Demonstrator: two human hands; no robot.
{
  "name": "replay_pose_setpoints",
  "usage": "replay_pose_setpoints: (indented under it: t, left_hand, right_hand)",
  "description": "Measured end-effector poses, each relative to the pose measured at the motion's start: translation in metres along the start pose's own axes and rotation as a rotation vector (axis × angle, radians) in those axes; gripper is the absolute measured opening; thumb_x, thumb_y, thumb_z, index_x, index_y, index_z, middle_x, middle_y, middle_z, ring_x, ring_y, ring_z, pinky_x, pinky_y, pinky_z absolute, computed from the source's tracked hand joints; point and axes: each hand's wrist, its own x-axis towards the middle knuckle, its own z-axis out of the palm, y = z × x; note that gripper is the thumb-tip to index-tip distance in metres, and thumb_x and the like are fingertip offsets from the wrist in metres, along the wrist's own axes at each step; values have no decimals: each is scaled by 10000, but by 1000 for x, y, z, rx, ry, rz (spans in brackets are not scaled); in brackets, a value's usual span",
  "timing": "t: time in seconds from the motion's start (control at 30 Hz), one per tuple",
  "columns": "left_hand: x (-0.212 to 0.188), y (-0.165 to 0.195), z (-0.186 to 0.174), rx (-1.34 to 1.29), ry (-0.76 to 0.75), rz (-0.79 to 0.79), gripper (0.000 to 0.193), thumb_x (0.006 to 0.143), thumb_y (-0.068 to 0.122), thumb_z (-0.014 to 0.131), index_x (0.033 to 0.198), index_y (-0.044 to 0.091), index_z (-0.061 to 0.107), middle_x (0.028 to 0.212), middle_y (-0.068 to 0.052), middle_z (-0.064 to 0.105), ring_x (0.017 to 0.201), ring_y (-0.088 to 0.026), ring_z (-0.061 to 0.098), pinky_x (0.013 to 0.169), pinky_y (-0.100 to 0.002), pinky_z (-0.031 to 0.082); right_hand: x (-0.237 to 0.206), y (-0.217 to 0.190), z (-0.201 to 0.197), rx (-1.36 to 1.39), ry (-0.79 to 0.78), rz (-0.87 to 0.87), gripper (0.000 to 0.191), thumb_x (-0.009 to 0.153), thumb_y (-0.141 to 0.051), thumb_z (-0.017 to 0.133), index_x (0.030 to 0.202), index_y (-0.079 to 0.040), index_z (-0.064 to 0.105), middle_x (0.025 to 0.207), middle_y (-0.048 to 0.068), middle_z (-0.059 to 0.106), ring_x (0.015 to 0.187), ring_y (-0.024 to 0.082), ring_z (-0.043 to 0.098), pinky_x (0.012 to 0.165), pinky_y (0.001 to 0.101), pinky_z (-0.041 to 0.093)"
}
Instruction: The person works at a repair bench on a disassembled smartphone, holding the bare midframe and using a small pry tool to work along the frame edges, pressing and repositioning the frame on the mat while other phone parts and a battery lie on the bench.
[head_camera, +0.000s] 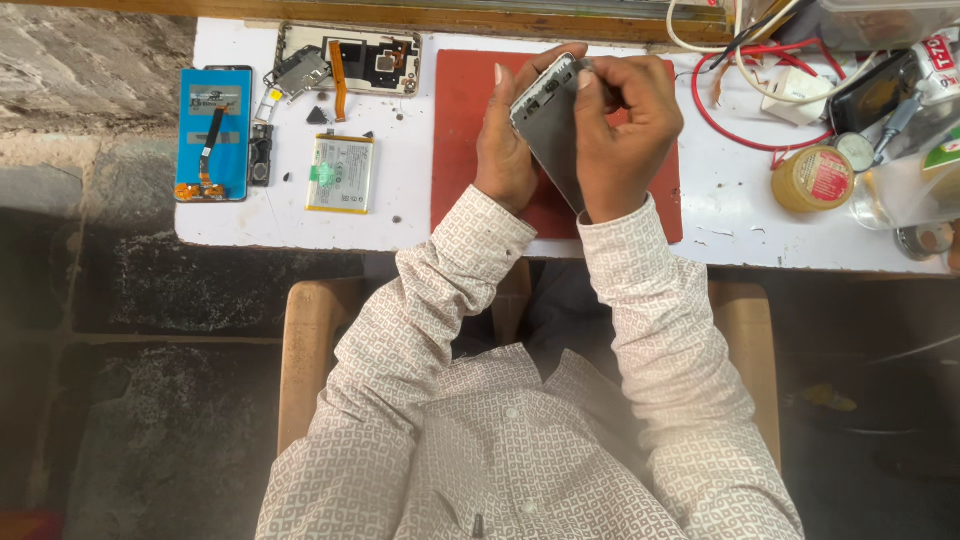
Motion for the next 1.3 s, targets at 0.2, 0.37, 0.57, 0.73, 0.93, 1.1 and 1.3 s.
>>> replay_pose_setpoints:
  t: [0.2,0.37,0.57,0.73,0.93,1.1,1.3]
  left_hand:
    - [-2,0,1,31,-28,52,709,1176,549,222,1436,-19,558,1292,-139,661,1155,-230,648,1099,-398,544]
    - [-5,0,2,85,6,62,722,1167,535,201,1492,-4,554,1370,-131,630,1247,-225,623,1143,-379,521]
    - [-6,2,4,137,27,43,711,1164,530,182,1522,29,536,1432,-138,611,1342,-258,599,1189,-389,501]
    - [-5,-2,2,147,43,66,693,1160,496,171,1500,21,543,1527,-117,564,1400,-266,562,1226,-398,467]
    - [-4,-4,-1,170,57,32,672,1162,452,183,1494,1,555,1476,-164,597,1362,-283,580,1209,-406,468]
    - [-6,-2,-1,112,50,31,656,1157,417,176,1505,6,551,1441,-166,615,1315,-289,596,1184,-411,486]
    - [-4,-3,-1,164,57,34,648,1139,383,169,1487,-9,550,1462,-153,605,1333,-274,600,1197,-394,481]
  right_hand:
    - [-10,13,11,-28,40,2,40,972,21,745,1003,4,727,960,54,677,773,111,648,676,247,539]
    - [-8,13,13,-88,43,-63,37,996,-7,738,1030,-5,724,1005,53,676,837,139,680,719,261,575]
    - [-13,9,12,-191,9,-179,71,974,22,731,1042,8,716,1038,91,671,945,210,681,799,315,583]
    - [-13,8,11,-136,-53,-182,96,973,26,728,1069,27,722,1042,106,679,933,217,706,796,312,613]
    - [-13,8,13,-174,-14,-170,97,980,20,730,1077,22,731,1030,99,688,911,203,717,776,304,617]
    - [-14,4,10,-172,-65,-266,100,968,31,743,1066,28,727,1018,102,673,904,220,687,758,320,588]
    - [-14,5,14,-163,-12,-202,106,973,47,737,1078,32,723,1044,95,663,907,197,704,764,295,612]
